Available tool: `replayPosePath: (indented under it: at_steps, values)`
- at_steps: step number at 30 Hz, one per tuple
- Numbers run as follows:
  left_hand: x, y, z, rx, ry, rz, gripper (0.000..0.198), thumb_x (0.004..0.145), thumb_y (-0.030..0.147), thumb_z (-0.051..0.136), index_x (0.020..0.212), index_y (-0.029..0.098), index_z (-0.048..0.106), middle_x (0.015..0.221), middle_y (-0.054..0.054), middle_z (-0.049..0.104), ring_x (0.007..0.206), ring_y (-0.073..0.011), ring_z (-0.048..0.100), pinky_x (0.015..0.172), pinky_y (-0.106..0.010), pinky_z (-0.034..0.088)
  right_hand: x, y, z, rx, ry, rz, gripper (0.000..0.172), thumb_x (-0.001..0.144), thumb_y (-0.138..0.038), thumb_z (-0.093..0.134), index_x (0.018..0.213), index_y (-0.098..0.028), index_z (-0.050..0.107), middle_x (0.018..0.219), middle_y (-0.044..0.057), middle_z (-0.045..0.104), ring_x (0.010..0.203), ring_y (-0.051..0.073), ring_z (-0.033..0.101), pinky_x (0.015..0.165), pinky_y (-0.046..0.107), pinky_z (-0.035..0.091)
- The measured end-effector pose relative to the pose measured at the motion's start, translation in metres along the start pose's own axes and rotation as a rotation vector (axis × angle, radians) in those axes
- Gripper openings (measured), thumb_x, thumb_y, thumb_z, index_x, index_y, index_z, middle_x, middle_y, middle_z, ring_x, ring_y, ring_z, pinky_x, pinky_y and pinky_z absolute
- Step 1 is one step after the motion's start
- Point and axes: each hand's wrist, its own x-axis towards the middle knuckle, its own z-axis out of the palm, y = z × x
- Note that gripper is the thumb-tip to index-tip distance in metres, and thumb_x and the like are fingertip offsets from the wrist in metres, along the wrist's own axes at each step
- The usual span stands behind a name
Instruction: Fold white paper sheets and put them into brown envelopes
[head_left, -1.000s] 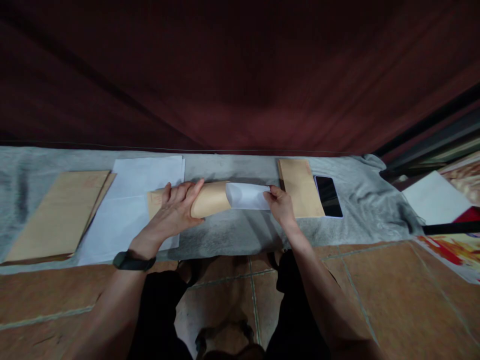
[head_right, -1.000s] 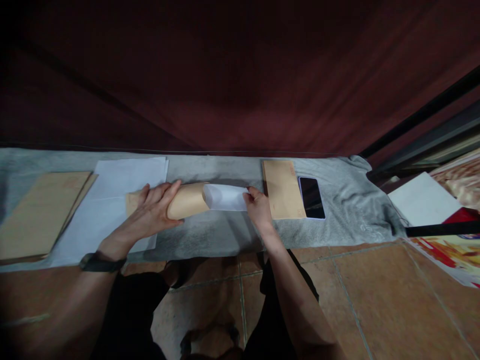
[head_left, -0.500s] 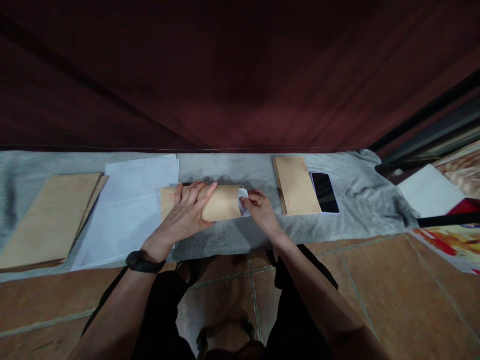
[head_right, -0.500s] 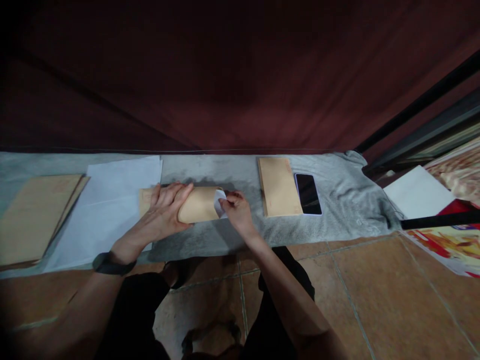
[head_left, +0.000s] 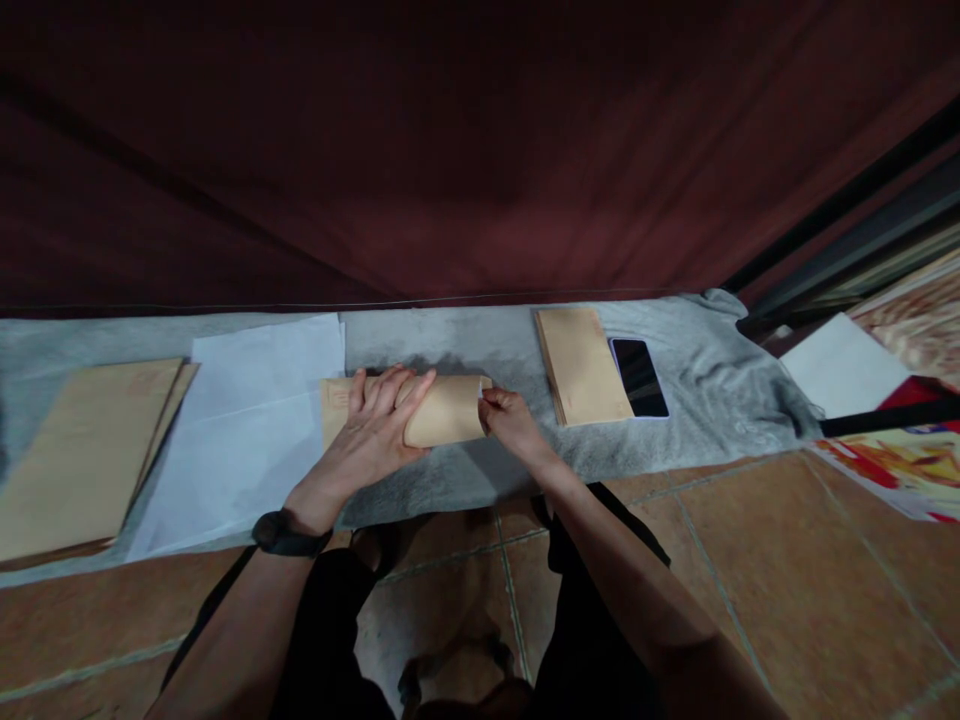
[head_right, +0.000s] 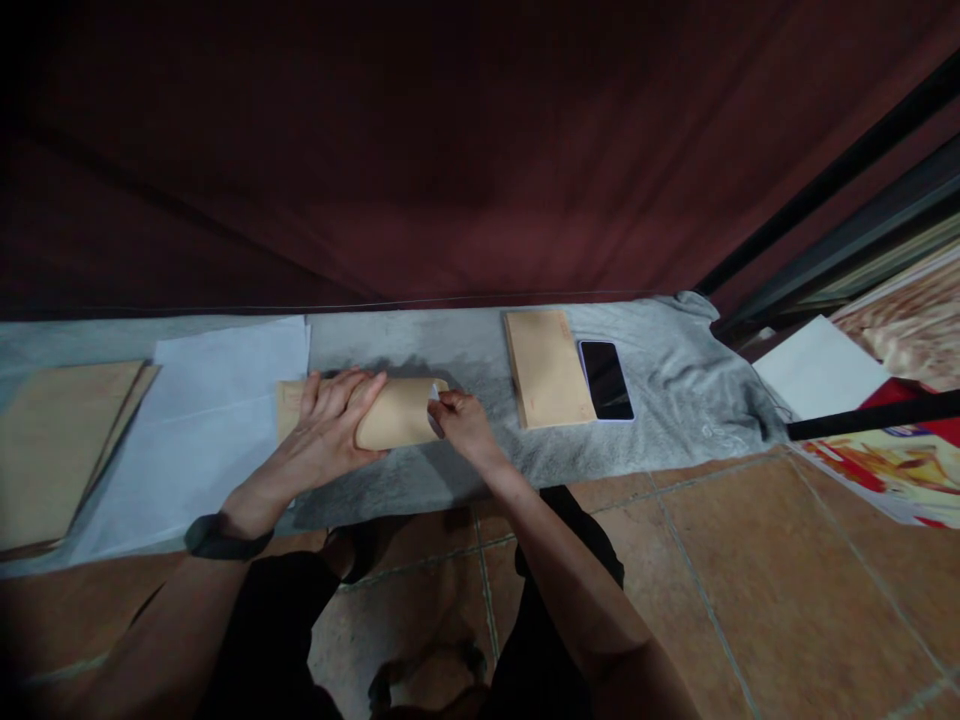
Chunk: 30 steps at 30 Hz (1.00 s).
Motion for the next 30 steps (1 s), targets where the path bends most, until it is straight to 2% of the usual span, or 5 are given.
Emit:
replayPosePath:
  at_steps: [11, 16, 22, 26, 30]
  values:
    - [0.003, 0.002, -0.001, -0.03, 0.037, -0.016, 0.105, 0.083, 0.049, 0.078, 0.166, 0.028, 0.016, 0.17, -0.018, 0.025, 0.158, -0.0437, 0.018, 0.125, -0.07, 0.007, 0.003, -0.004, -0.003, 0.139, 0.137, 0.041, 0.03, 0.082, -0.036, 0.061, 0.056, -0.022, 0.065, 0.056, -0.005, 0.058, 0.059, 0.013, 0.054, 0.057, 0.023, 0.039]
    - [0.008, 0.017, -0.008, -0.158, 0.294, -0.295, 0.07, 0.092, 0.054, 0.066, 0.151, 0.023, 0.044, 0.159, -0.018, 0.044, 0.15, -0.0386, 0.037, 0.123, -0.062, 0.025, 0.005, -0.002, -0.007, 0.325, 0.189, 0.037, 0.031, 0.082, -0.048, 0.064, 0.065, -0.022, 0.068, 0.063, -0.002, 0.065, 0.062, 0.016, 0.06, 0.062, 0.026, 0.047]
    - [0.013, 0.042, 0.009, -1.054, 0.309, -0.903, 0.045, 0.09, 0.062, 0.062, 0.07, 0.022, 0.055, 0.063, 0.001, 0.055, 0.065, -0.0172, 0.062, 0.066, -0.03, 0.053, 0.004, 0.001, -0.004, 0.373, 0.24, 0.031, 0.034, 0.079, -0.052, 0.064, 0.061, -0.023, 0.062, 0.06, -0.001, 0.063, 0.061, 0.017, 0.06, 0.06, 0.027, 0.047]
    - [0.02, 0.058, 0.02, -1.682, 0.089, -1.097, 0.041, 0.087, 0.056, 0.073, 0.08, 0.018, 0.062, 0.07, -0.004, 0.069, 0.065, -0.0179, 0.071, 0.06, -0.028, 0.056, 0.003, -0.001, 0.0, 0.358, 0.241, 0.045, 0.032, 0.077, -0.053, 0.062, 0.064, -0.024, 0.063, 0.065, -0.001, 0.064, 0.063, 0.017, 0.059, 0.062, 0.027, 0.047]
    - [0.028, 0.067, 0.021, -1.89, 0.3, -1.061, 0.021, 0.088, 0.034, 0.077, 0.096, 0.017, 0.068, 0.089, -0.007, 0.079, 0.08, -0.0189, 0.077, 0.072, -0.029, 0.063, 0.001, -0.005, 0.005, 0.361, 0.215, 0.041, 0.03, 0.076, -0.051, 0.062, 0.065, -0.023, 0.063, 0.068, 0.0, 0.066, 0.068, 0.017, 0.061, 0.066, 0.027, 0.048]
